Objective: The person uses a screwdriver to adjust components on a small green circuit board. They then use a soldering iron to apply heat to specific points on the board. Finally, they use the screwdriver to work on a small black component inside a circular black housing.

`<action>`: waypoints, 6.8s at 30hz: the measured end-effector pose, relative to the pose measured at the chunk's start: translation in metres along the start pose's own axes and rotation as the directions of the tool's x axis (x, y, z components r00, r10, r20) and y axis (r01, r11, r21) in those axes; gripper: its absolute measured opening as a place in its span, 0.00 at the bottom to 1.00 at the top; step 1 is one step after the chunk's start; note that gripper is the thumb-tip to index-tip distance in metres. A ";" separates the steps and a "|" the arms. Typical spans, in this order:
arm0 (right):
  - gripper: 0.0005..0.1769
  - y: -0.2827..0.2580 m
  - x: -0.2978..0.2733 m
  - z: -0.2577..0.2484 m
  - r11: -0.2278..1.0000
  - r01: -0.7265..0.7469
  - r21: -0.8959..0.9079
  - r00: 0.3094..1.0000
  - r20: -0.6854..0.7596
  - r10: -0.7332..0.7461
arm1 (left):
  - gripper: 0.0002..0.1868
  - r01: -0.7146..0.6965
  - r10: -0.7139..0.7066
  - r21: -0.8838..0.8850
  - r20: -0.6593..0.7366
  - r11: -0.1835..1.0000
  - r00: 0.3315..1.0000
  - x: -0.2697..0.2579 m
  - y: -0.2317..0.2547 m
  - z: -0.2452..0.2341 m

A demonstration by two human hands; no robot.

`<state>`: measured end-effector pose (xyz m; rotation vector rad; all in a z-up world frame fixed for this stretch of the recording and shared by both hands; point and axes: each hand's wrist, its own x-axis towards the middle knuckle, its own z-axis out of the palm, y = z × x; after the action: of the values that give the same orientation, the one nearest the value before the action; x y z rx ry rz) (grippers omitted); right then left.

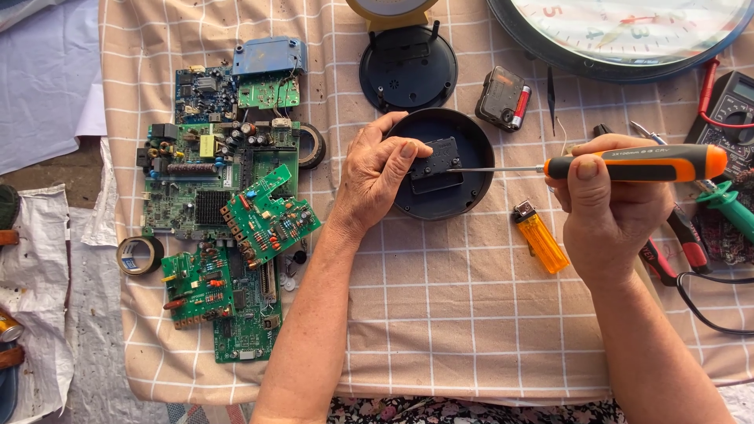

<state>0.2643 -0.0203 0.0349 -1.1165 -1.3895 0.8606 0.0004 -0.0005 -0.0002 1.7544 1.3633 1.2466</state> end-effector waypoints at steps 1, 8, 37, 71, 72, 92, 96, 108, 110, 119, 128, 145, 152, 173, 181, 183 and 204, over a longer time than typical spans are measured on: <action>0.12 0.001 0.000 0.000 1.000 0.000 0.001 1.000 0.000 0.000 | 0.21 0.000 0.000 0.001 0.000 1.000 1.000 0.000 0.000 0.000; 0.09 0.000 0.000 -0.002 0.998 -0.058 -0.003 0.998 -0.005 0.058 | 0.22 0.011 -0.011 0.010 -0.007 1.000 1.000 0.000 0.002 0.000; 0.13 0.009 0.035 -0.027 0.997 0.005 -0.074 0.998 -0.061 -0.010 | 0.25 0.037 -0.036 0.012 -0.043 0.999 0.998 -0.001 0.008 -0.002; 0.16 -0.014 0.053 -0.042 0.528 -0.292 -0.797 0.804 0.095 0.587 | 0.27 0.014 -0.013 0.014 -0.074 1.000 0.997 0.000 0.006 -0.001; 0.16 -0.017 0.052 -0.039 0.483 -0.270 -0.833 0.808 0.077 0.584 | 0.25 0.004 -0.004 0.003 -0.086 1.000 0.996 -0.001 0.006 -0.002; 0.15 0.026 0.042 -0.025 0.519 -0.118 -0.846 0.808 0.223 0.546 | 0.27 0.011 -0.022 -0.058 -0.192 0.998 0.981 -0.007 0.010 -0.003; 0.22 0.016 0.039 -0.016 0.466 -0.097 -0.880 0.831 0.186 0.524 | 0.17 -0.091 0.075 -0.031 -0.343 0.995 0.936 -0.007 0.010 -0.002; 0.24 0.018 0.044 -0.020 0.535 -0.066 -0.843 0.829 0.251 0.499 | 0.09 -0.042 0.092 0.131 -0.401 0.991 0.912 -0.058 0.080 -0.077; 0.24 0.014 0.044 -0.021 0.545 -0.087 -0.834 0.822 0.249 0.512 | 0.08 0.018 0.056 0.168 -0.427 0.986 0.903 -0.084 0.084 -0.090; 0.28 0.017 0.049 -0.017 0.492 -0.107 -0.864 0.793 0.225 0.567 | 0.08 0.369 -0.145 0.335 -0.540 0.867 0.829 -0.179 0.087 -0.095; 0.25 0.054 0.033 -0.017 0.484 -0.157 -0.861 0.850 0.132 0.510 | 0.13 0.304 -0.128 0.326 -0.464 0.895 0.877 -0.188 0.068 -0.054; 0.10 0.047 -0.013 -0.009 0.744 0.166 -0.647 0.986 0.131 -0.106 | 0.19 0.487 -0.307 0.567 -0.387 0.664 0.869 -0.172 0.051 -0.043; 0.12 0.043 -0.019 -0.015 0.779 0.170 -0.604 0.985 0.124 -0.119 | 0.19 0.451 -0.322 0.683 -0.319 0.574 0.892 -0.165 0.036 -0.046; 0.11 -0.012 -0.105 -0.089 0.756 -0.079 -0.650 0.996 -0.087 0.030 | 0.10 0.363 -0.176 0.585 -0.352 0.726 0.919 -0.167 0.038 -0.042; 0.18 0.003 -0.113 -0.093 0.681 -0.090 -0.726 0.996 -0.060 0.067 | 0.09 0.219 -0.071 0.429 -0.336 0.877 0.939 -0.179 0.059 -0.013; 0.19 0.004 -0.112 -0.093 0.655 -0.055 -0.754 0.998 -0.039 0.039 | 0.14 0.159 -0.075 0.309 -0.267 0.938 0.961 -0.172 0.073 -0.004; 0.16 -0.002 -0.070 -0.061 0.755 0.091 -0.650 0.993 0.007 -0.114 | 0.13 0.211 -0.118 0.251 -0.338 0.945 0.934 -0.177 0.057 0.005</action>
<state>0.3210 -0.0932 0.0238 -1.5453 -1.7666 0.2539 0.0214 -0.1854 -0.0088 1.6222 1.9204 1.3327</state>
